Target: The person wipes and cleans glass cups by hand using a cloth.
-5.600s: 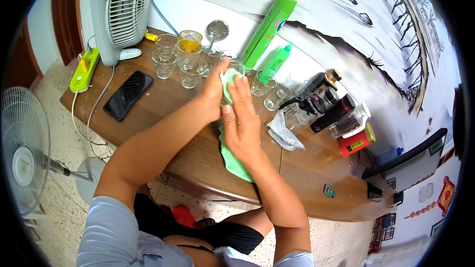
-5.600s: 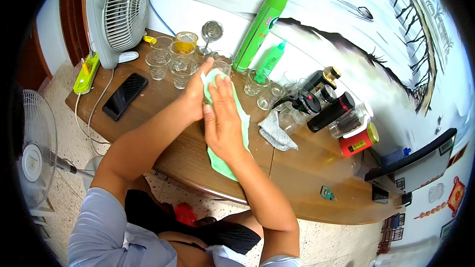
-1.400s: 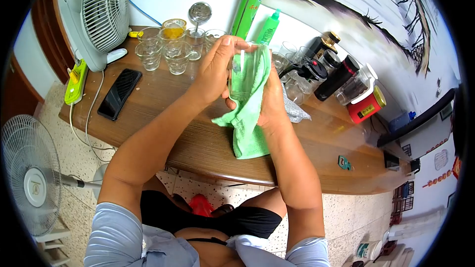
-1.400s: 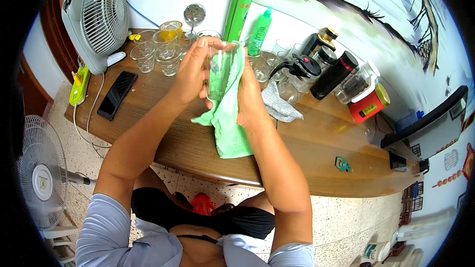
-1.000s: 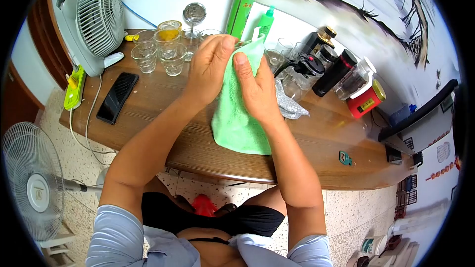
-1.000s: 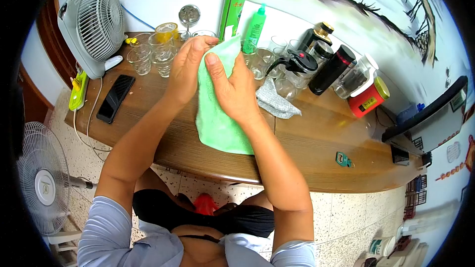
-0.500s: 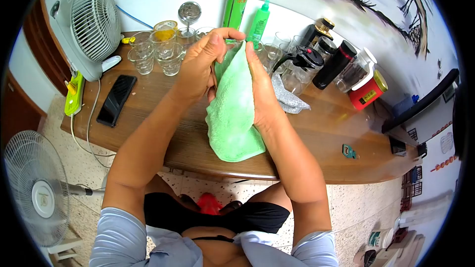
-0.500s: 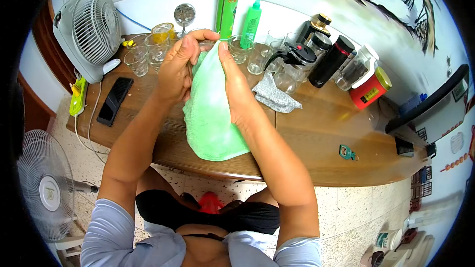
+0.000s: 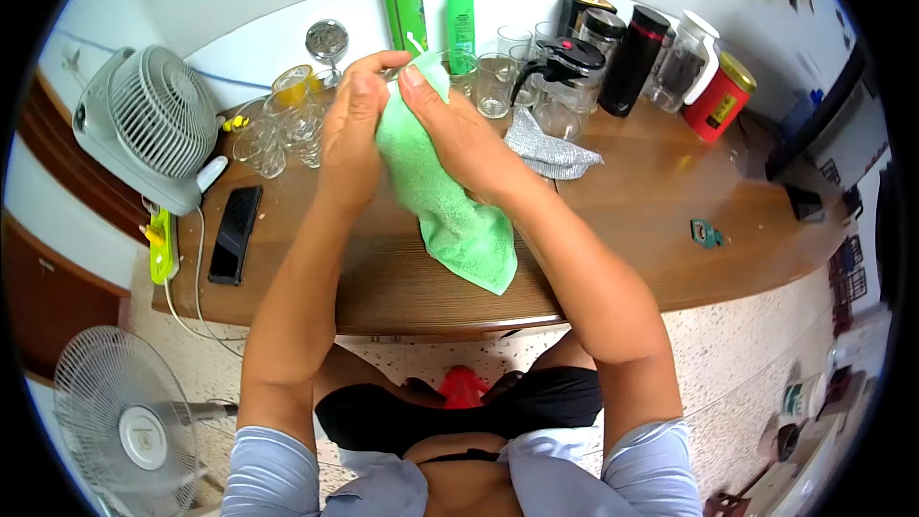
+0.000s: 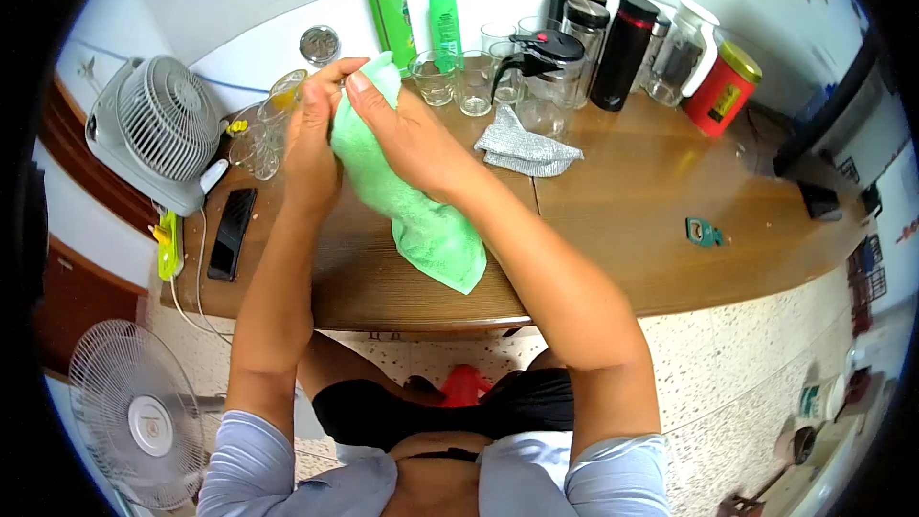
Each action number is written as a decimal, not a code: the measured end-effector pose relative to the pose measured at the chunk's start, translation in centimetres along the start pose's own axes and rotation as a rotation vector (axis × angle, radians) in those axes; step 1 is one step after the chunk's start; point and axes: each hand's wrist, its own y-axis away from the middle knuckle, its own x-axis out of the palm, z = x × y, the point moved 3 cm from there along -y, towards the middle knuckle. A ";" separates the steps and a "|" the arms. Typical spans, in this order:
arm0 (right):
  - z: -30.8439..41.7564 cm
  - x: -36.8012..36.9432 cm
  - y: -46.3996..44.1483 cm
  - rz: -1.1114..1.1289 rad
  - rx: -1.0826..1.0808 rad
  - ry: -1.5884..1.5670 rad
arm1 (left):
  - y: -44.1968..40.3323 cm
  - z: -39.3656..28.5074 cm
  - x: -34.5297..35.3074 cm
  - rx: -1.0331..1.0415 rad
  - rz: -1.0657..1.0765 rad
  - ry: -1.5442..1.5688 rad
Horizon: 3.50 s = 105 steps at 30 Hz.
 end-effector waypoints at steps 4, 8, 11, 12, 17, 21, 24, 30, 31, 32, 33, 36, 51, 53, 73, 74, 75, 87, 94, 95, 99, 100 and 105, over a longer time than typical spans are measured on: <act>1.9 1.1 1.7 -0.174 0.297 -0.216 | 0.1 -0.7 -0.3 0.050 0.007 -0.062; 0.0 0.4 0.8 -0.053 0.314 -0.430 | -0.1 -1.1 0.1 0.154 0.072 -0.030; 1.1 0.5 1.3 0.071 0.319 -0.567 | -0.2 -1.3 0.3 0.155 0.096 0.013; 1.2 0.3 1.1 0.036 0.192 -0.474 | -0.2 -0.9 0.2 0.101 0.084 0.059; -1.0 -0.5 -0.7 -0.300 -0.267 -0.011 | -0.2 1.3 0.6 -0.143 -0.123 0.018; -1.3 -0.6 -0.4 -0.489 -0.292 0.118 | 0.6 0.3 2.7 -0.446 0.008 0.443; -0.1 -0.8 0.5 -0.577 -0.292 0.202 | 1.4 -0.3 3.9 -0.497 0.046 0.420; 0.5 -2.3 0.4 -0.652 -0.291 0.293 | 0.7 1.0 2.6 -0.159 0.060 -0.124; 0.2 -2.6 0.1 -0.662 -0.284 0.304 | 0.6 1.3 2.4 -0.159 0.076 -0.145; 0.0 -2.8 0.0 -0.671 -0.276 0.316 | 0.5 1.6 2.2 -0.158 0.090 -0.165; 0.1 -2.8 0.0 -0.660 -0.254 0.328 | 0.5 1.7 2.1 -0.157 0.103 -0.186; -0.2 -2.7 0.0 -0.611 -0.191 0.369 | 0.5 1.9 1.5 -0.228 0.180 -0.305; -0.9 -5.4 -0.7 -0.743 -0.082 0.547 | 0.0 0.3 -0.1 -0.488 0.056 -0.276; -2.5 -5.3 -1.3 -0.701 -0.064 0.426 | -0.3 0.2 -0.6 -0.442 -0.032 -0.194; -0.6 -3.4 0.1 -0.583 -0.044 0.372 | 0.7 2.9 0.3 0.009 0.028 -0.902; -1.1 -3.6 -0.2 -0.570 0.001 0.338 | 1.2 3.0 1.0 0.089 0.035 -0.923; -1.8 -3.8 -0.6 -0.557 0.046 0.303 | 1.2 1.7 2.0 -0.035 0.118 -0.732; -1.5 -1.3 -0.6 -0.570 -0.496 0.547 | 0.1 2.2 0.8 -0.546 0.014 0.176; 2.4 -0.1 1.9 -0.403 -0.839 0.871 | 0.1 2.7 -0.3 -0.478 -0.124 0.405; 2.5 -0.6 1.5 -0.432 -0.806 0.773 | -0.3 2.8 -0.6 -0.472 -0.088 0.449; 2.8 -3.0 0.4 -0.461 -0.475 0.523 | -0.1 3.1 -0.8 -0.466 0.062 0.559; 2.7 -3.2 0.2 -0.373 -0.412 0.514 | 0.0 3.4 -0.8 -0.463 0.107 0.558; 2.2 -2.6 0.3 -0.194 -0.291 0.519 | 0.8 4.3 -1.2 -0.437 0.071 0.117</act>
